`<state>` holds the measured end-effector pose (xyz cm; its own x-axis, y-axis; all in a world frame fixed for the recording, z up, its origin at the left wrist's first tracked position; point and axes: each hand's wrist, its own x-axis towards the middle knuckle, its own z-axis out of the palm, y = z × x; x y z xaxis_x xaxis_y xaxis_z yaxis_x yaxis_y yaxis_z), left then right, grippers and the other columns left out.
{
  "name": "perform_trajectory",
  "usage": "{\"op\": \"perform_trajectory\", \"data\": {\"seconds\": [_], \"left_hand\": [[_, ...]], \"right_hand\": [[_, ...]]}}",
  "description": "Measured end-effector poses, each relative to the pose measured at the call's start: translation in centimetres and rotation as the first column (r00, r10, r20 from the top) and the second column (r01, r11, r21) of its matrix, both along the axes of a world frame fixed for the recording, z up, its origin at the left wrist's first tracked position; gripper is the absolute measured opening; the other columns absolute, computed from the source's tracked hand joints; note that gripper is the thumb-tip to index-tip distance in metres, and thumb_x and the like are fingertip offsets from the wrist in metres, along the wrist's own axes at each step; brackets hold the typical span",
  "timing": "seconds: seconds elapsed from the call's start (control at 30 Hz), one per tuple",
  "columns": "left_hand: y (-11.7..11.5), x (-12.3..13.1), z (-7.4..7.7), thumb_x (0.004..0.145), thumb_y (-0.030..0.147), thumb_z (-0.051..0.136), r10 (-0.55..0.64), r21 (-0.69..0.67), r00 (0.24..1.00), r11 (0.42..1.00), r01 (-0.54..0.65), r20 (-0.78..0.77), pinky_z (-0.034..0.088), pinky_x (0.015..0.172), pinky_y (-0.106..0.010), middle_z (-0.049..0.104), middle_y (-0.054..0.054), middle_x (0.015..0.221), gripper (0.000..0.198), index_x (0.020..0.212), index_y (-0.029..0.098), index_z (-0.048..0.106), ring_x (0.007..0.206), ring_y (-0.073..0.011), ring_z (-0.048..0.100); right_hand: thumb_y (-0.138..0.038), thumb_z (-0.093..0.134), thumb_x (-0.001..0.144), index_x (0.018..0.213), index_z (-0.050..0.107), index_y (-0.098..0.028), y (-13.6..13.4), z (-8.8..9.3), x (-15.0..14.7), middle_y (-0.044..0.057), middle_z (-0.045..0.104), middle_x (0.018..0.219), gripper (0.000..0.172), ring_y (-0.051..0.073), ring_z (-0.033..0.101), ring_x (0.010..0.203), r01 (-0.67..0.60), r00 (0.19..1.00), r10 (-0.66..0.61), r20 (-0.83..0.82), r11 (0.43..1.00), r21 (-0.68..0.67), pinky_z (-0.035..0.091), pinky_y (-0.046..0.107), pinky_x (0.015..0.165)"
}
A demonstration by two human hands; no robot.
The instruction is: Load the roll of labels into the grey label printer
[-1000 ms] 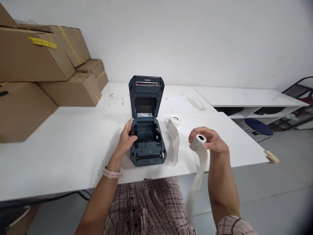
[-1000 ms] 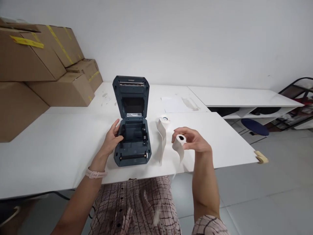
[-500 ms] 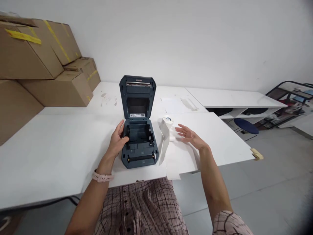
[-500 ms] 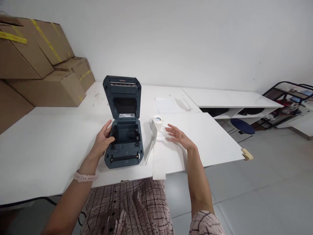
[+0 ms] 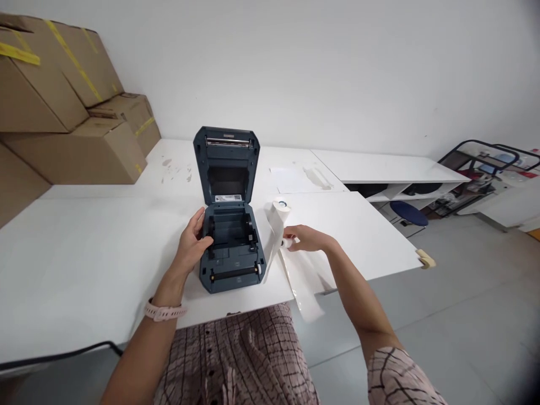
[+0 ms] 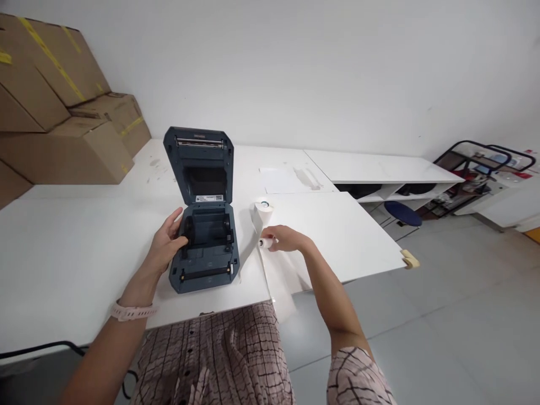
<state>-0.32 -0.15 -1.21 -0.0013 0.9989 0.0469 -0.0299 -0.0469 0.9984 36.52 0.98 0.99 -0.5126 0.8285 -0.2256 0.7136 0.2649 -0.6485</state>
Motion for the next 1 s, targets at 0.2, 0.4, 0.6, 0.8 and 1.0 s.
{"op": "perform_trajectory", "data": {"seconds": [0.2,0.4,0.6,0.8,1.0], "left_hand": [[0.1,-0.1,-0.1,0.062,0.016,0.07,0.016,0.003,1.0,1.0,-0.016,0.006,0.036,0.125,-0.054,0.051,-0.016,0.161,0.101,0.159,0.018,0.042,0.148,-0.0355,0.05],[-0.1,0.0,0.0,0.062,0.014,0.072,0.044,-0.019,0.999,0.999,-0.043,0.011,0.042,0.122,-0.05,0.055,-0.013,0.158,0.097,0.156,0.021,0.046,0.144,-0.0347,0.054],[-0.4,0.1,0.3,0.065,0.012,0.071,0.051,-0.023,0.999,0.998,-0.051,0.004,0.046,0.12,-0.048,0.058,-0.011,0.156,0.095,0.156,0.024,0.048,0.143,-0.0348,0.055],[-0.2,0.2,-0.1,0.064,0.012,0.071,0.038,0.006,0.999,0.999,-0.038,0.029,0.046,0.12,-0.05,0.057,-0.012,0.157,0.096,0.156,0.023,0.048,0.144,-0.0353,0.054],[-0.1,0.3,-0.8,0.065,0.013,0.066,0.001,0.053,0.998,0.999,-0.004,0.059,0.036,0.125,-0.055,0.049,-0.016,0.162,0.099,0.159,0.018,0.039,0.149,-0.0341,0.049]], "right_hand": [[-0.04,0.084,0.072,0.1,0.069,-0.022,-0.4,-2.5,2.6,0.006,0.073,0.106,0.036,0.024,0.065,0.1,0.178,0.823,-0.187,-0.537,0.982,-0.07,0.05,0.038,0.09],[-0.043,0.091,0.065,0.104,0.069,-0.022,0.6,-5.9,1.9,0.002,0.072,0.101,0.049,0.02,0.066,0.089,0.246,0.777,-0.275,-0.567,0.961,-0.128,0.052,0.035,0.085],[-0.046,0.088,0.074,0.12,0.071,-0.026,0.2,-5.3,4.3,0.009,0.073,0.126,0.054,0.026,0.066,0.117,0.301,0.733,-0.341,-0.589,0.938,-0.169,0.05,0.045,0.105],[-0.038,0.091,0.068,0.143,0.055,-0.033,4.2,-3.9,3.9,0.007,0.055,0.156,0.083,0.026,0.048,0.148,0.328,0.734,-0.331,-0.593,0.937,-0.117,0.036,0.046,0.122],[-0.046,0.086,0.066,0.136,0.059,-0.019,8.0,-2.3,-0.6,0.012,0.074,0.128,0.08,0.032,0.065,0.123,0.213,0.833,-0.224,-0.506,0.974,-0.081,0.051,0.05,0.107]]}}
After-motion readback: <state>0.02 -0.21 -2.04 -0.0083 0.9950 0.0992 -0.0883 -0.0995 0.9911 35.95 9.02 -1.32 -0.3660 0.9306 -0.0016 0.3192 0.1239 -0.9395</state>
